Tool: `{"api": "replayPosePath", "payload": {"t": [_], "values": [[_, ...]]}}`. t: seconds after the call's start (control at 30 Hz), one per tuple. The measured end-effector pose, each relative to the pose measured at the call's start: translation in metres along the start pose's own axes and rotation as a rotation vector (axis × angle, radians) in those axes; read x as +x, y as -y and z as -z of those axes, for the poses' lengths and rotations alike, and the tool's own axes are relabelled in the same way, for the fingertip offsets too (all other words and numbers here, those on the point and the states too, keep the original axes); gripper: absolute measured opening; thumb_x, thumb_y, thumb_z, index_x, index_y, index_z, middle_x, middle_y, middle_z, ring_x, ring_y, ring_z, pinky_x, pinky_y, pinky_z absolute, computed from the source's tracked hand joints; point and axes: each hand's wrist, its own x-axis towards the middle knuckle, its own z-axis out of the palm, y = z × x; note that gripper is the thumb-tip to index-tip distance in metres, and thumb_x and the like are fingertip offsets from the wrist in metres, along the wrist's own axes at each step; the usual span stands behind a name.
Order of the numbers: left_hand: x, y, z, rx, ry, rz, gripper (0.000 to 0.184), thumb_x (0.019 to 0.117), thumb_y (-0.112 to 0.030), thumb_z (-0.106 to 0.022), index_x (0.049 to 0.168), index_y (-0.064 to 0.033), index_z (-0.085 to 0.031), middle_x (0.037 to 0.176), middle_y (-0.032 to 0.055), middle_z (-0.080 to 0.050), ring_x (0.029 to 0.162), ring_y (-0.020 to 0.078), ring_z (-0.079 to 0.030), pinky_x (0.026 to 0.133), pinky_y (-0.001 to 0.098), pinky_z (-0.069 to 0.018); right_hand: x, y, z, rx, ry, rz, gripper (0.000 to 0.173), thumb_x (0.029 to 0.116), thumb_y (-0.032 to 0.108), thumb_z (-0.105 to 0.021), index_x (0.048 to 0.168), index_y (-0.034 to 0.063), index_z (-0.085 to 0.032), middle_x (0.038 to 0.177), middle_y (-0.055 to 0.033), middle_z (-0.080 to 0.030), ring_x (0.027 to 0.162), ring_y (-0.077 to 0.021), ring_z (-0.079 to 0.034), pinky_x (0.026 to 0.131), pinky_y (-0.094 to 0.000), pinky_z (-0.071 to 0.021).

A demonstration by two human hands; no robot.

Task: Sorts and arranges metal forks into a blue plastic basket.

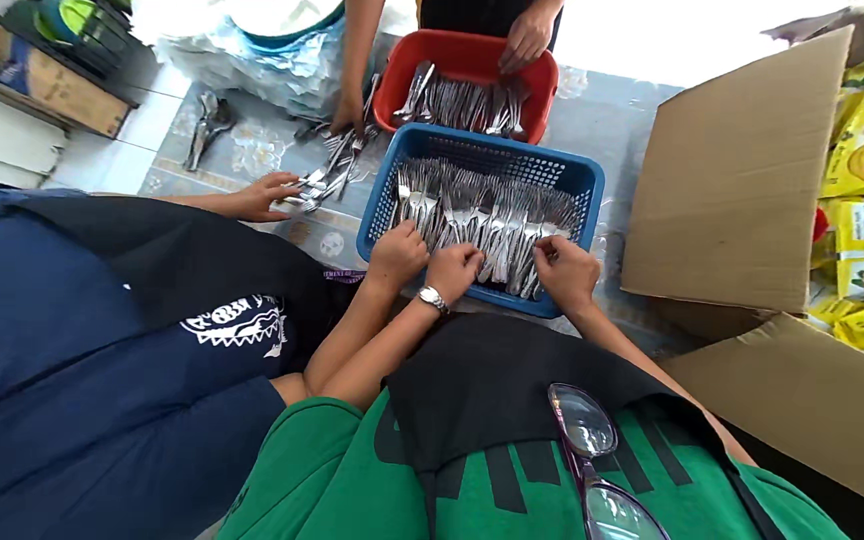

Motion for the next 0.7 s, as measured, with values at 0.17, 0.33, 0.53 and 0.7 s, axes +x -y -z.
{"api": "replayPosePath", "payload": {"t": [0.17, 0.33, 0.53, 0.7], "values": [[0.027, -0.008, 0.021, -0.172, -0.086, 0.336, 0.044, 0.1059, -0.012, -0.054, 0.144, 0.0082, -0.047, 0.144, 0.0315, -0.05, 0.132, 0.0399, -0.054, 0.112, 0.049, -0.044, 0.038, 0.046, -0.019, 0.079, 0.426, -0.08, 0.027, 0.1016, 0.028, -0.066, 0.114, 0.0065, -0.076, 0.101, -0.0179, -0.075, 0.098, -0.0403, -0.071, 0.087, -0.0677, -0.0504], [0.051, 0.005, 0.009, -0.288, -0.088, 0.61, 0.055, 0.1046, -0.018, -0.058, 0.149, 0.0078, -0.039, 0.147, 0.0307, -0.049, 0.138, 0.0388, -0.049, 0.115, 0.0497, -0.0398, 0.059, 0.079, -0.053, -0.043, 0.556, -0.161, 0.032, 0.1017, 0.033, -0.064, 0.118, 0.007, -0.074, 0.113, -0.0215, -0.073, 0.11, -0.0438, -0.067, 0.092, -0.0688, -0.0488], [0.062, 0.01, 0.008, -0.228, -0.014, 0.632, 0.052, 0.0989, -0.011, -0.063, 0.145, 0.0052, -0.045, 0.129, 0.0262, -0.064, 0.121, 0.0357, -0.063, 0.106, 0.0507, -0.0484, 0.071, 0.082, -0.067, -0.035, 0.578, -0.226, 0.028, 0.0998, 0.024, -0.064, 0.115, 0.0021, -0.073, 0.115, -0.0251, -0.071, 0.114, -0.045, -0.065, 0.094, -0.0677, -0.0489], [0.067, 0.005, 0.014, -0.256, 0.004, 0.59, 0.038, 0.1039, -0.013, -0.058, 0.137, 0.0064, -0.055, 0.129, 0.026, -0.064, 0.121, 0.0355, -0.062, 0.106, 0.0503, -0.0467, 0.076, 0.072, -0.068, 0.127, 0.524, -0.193, 0.027, 0.1011, 0.022, -0.065, 0.113, -0.0007, -0.073, 0.11, -0.0249, -0.072, 0.109, -0.0434, -0.067, 0.096, -0.0659, -0.0486]]}}
